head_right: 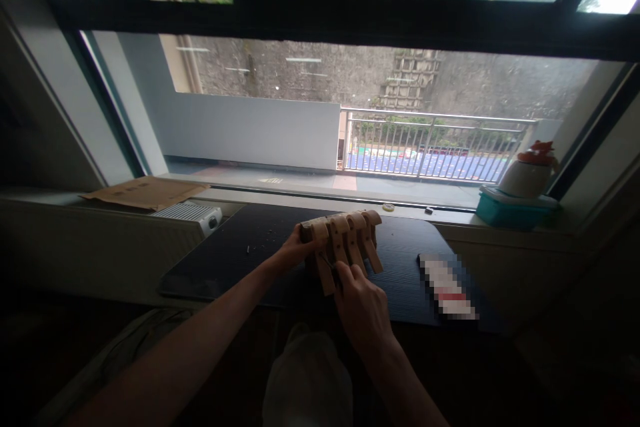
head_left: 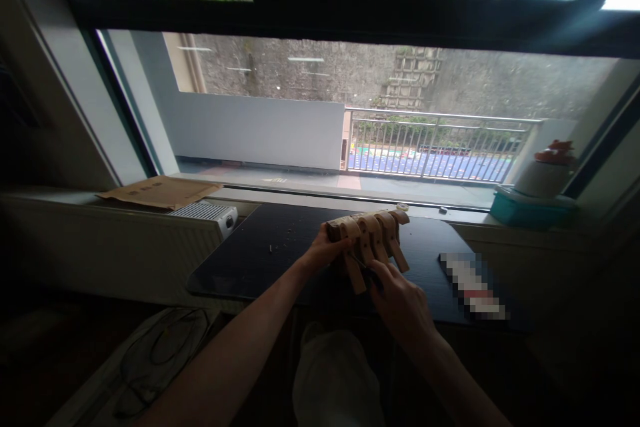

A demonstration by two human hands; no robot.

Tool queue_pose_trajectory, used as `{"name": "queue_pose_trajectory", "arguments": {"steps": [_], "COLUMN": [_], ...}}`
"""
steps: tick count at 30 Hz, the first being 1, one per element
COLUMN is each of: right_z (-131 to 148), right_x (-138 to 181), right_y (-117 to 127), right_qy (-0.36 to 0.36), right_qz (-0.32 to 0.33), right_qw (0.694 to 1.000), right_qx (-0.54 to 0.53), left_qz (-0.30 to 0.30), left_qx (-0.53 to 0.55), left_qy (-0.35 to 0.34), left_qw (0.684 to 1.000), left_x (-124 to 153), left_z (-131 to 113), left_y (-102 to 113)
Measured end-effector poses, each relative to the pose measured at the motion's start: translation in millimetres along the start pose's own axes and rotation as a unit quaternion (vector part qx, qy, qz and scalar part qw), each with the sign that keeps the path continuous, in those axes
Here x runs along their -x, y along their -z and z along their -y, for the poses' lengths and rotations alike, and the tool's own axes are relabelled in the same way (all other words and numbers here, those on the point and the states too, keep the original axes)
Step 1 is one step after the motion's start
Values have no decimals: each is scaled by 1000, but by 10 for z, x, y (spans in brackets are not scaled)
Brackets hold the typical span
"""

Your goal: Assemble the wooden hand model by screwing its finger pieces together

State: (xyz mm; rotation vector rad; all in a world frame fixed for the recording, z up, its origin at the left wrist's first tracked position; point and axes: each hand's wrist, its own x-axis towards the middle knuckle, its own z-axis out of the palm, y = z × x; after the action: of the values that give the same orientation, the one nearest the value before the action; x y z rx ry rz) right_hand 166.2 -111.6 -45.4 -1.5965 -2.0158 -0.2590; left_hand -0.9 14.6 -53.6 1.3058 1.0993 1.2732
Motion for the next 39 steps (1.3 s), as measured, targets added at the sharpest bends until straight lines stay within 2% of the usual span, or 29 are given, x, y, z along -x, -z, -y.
{"name": "queue_pose_trajectory", "arguments": {"steps": [2,4,9,13,15,18,21,28,33,39], "right_z": [-32,-63,-111,-119,-126,-147,-166,-179,-177,-135], "right_x": [14,24,-2,-87,-118,-112,-62,-21,-29,-32], "right_y": [-22,-64,-246,-493,-645,-855,-978,-978,-953,-891], "right_qy": [40,50,-17,-44,-52,-39,-57,-71,-76,-113], "right_qz": [-15,-40,-79,-107,-142,-170,-179,-188,-188,-155], "right_qw": [999,998,989,980,972,960,951,935,926,940], "right_qx": [11,-10,-120,-159,-181,-218,-247,-291,-319,-283], "left_qz": [1,0,-26,-53,-63,-57,-43,-32,-59,-61], "left_qx": [4,12,10,25,28,10,-1,-9,-30,-39], "left_qy": [-4,-5,-27,-69,-74,-74,-75,-83,-73,-75], "left_qw": [1000,1000,999,996,995,996,996,996,995,995], "left_x": [3,15,-7,-163,-247,-317,-319,-309,-328,-312], "left_z": [1,-7,12,94,118,117,105,156,182,156], "left_y": [-3,-11,-35,-22,-7,11,18,43,62,46]}}
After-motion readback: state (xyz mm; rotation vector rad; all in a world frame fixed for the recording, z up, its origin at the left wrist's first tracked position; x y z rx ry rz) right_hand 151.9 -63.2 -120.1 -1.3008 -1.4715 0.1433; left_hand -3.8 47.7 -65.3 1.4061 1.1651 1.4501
